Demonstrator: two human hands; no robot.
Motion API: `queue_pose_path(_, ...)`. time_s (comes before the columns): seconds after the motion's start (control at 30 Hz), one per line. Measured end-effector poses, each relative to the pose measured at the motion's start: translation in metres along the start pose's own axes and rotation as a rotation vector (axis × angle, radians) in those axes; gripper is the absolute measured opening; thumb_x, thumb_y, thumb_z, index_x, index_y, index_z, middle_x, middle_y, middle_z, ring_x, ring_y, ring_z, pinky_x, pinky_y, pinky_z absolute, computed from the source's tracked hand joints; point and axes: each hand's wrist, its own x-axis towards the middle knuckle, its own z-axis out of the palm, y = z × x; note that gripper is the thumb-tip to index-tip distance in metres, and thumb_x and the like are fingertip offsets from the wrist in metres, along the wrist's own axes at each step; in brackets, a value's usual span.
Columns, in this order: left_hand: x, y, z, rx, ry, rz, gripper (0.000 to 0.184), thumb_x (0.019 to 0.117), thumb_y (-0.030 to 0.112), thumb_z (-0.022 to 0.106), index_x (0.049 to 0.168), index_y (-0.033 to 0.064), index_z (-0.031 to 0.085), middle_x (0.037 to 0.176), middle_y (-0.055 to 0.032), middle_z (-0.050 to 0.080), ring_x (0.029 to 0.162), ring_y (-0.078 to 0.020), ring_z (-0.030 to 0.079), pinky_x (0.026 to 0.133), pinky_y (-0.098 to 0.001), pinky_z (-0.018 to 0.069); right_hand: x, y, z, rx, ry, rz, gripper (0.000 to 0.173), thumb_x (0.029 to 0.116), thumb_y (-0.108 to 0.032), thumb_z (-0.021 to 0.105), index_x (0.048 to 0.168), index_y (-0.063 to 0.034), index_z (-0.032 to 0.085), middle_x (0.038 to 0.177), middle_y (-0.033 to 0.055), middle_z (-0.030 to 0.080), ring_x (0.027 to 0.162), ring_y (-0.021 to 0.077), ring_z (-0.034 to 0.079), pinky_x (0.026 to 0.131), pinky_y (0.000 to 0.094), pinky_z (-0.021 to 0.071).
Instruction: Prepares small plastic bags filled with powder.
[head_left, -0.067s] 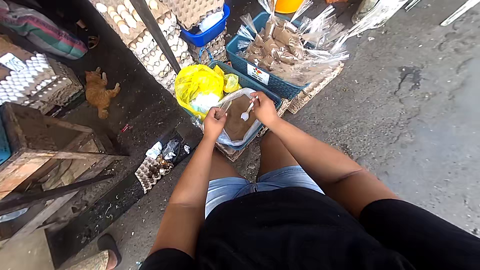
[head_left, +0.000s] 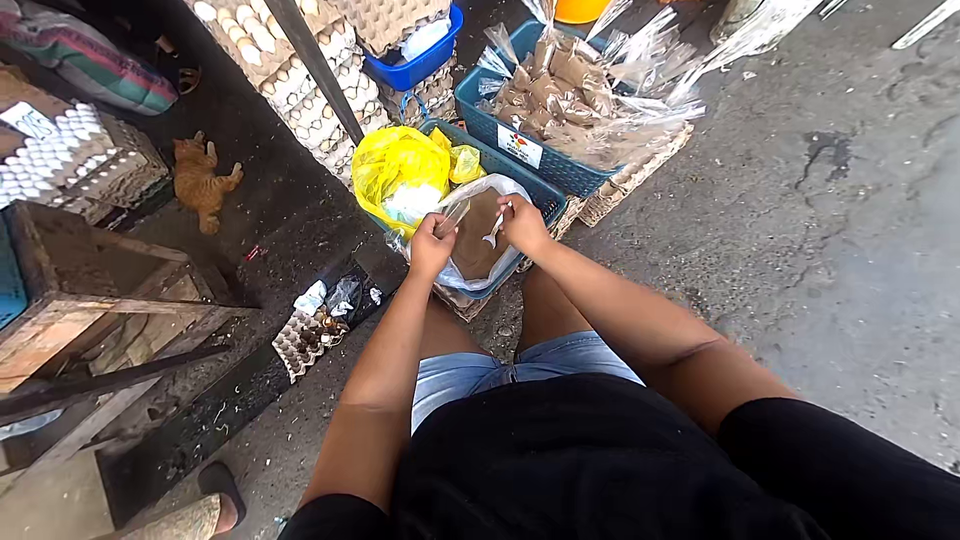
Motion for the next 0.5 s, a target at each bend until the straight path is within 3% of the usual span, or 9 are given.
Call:
queue_pose_path(0.33, 0.0, 0.002, 0.002, 0.076, -0.041, 0.026, 0.027, 0.0941, 0.01, 0.071, 0.117, -0.0026, 0.065, 0.111, -0.0206, 0.069, 0.103, -0.0301, 0.068, 0.095, -0.0485, 0.053, -0.002, -0.005, 0.017, 0.186, -0.133, 0.178, 0.035, 0.1105, -0.012, 0.039, 0.141, 0.0008, 0.051, 0.119, 0.0178, 0.067, 0.09, 0.0226, 0.07, 0.085, 0.0405, 0.0579)
queue_pose_path(0.5, -0.002, 0.001, 0.001, 0.068, -0.012, 0.022, 0.026, 0.0938, 0.01, 0.071, 0.116, -0.0028, 0.065, 0.108, -0.0212, 0.069, 0.1, -0.0308, 0.068, 0.093, -0.0498, 0.0532, 0.0, -0.009, -0.007, 0.437, -0.012, 0.219, 0.033, 0.1111, -0.012, 0.039, 0.14, 0.0023, 0.05, 0.109, 0.0139, 0.067, 0.078, 0.0121, 0.066, 0.074, 0.0292, 0.0566)
